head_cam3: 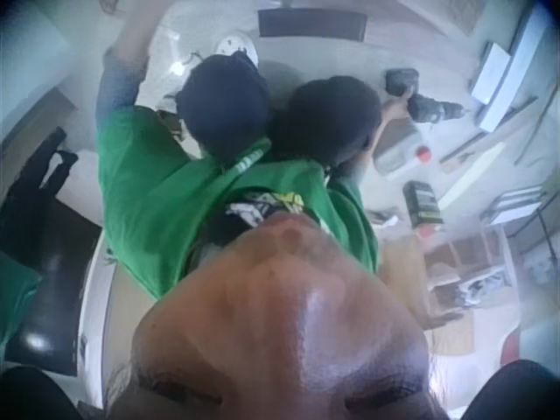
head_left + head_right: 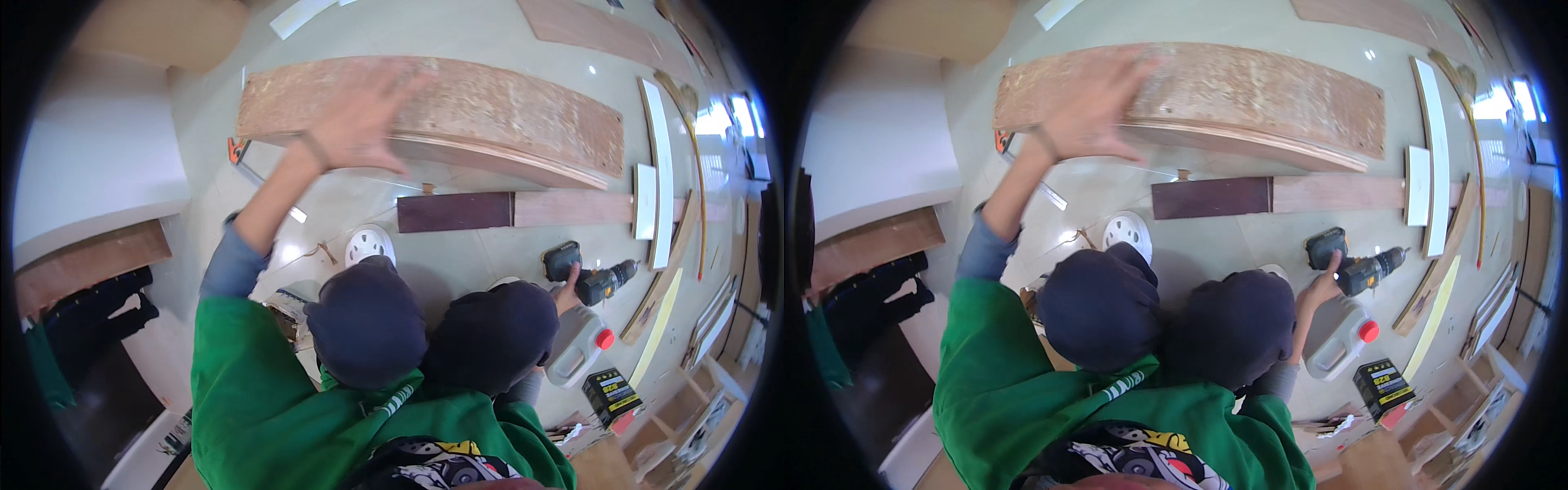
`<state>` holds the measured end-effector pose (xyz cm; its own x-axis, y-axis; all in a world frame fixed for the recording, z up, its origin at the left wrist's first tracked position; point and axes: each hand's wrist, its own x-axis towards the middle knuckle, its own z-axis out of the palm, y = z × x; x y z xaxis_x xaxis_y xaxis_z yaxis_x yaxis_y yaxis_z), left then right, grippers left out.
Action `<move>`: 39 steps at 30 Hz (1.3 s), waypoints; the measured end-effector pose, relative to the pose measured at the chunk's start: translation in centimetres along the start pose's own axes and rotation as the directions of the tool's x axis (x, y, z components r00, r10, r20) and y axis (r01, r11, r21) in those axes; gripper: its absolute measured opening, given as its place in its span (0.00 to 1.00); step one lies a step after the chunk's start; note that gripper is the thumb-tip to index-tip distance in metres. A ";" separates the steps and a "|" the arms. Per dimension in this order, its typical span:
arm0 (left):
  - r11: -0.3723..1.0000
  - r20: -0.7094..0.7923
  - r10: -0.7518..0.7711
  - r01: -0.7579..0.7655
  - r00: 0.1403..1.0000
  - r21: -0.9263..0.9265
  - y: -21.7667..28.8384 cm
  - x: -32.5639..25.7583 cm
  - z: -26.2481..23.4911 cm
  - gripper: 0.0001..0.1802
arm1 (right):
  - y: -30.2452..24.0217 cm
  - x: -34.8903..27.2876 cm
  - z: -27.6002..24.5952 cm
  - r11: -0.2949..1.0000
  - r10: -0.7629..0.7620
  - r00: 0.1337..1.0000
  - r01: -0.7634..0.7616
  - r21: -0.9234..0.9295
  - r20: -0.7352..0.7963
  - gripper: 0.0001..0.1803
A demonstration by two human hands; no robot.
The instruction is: The person sits on the floor and uses a cordless drill to drive screws into wooden panels. They handle multiple wood pieces, align them, and fasten them together. The person also picks up and sets aside a white rectangular panel and a plastic bottle during the process.
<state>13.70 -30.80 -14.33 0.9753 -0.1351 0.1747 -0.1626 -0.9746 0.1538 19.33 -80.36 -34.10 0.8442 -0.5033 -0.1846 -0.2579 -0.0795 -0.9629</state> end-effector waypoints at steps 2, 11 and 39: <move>0.999 0.037 0.016 -0.017 0.999 0.035 0.7 2.2 2.9 0.74 | 0.8 1.4 0.3 0.969 -0.227 0.973 0.229 0.097 -0.028 0.24; 0.930 -0.532 -0.317 0.147 0.785 -0.338 1.2 3.1 3.2 0.60 | -0.7 3.2 -0.2 0.955 -0.280 0.960 0.279 -0.105 0.002 0.21; 0.983 -0.321 -0.144 0.172 0.936 0.062 -9.0 -6.8 0.0 0.66 | -28.5 -15.8 13.2 0.896 -0.128 0.600 0.411 -0.167 0.790 0.30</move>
<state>8.49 -21.08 -16.89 0.8885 0.0708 0.4533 0.0173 -0.9925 0.1212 19.59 -58.80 -6.39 0.9106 0.3876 -0.1433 0.0368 -0.4216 -0.9060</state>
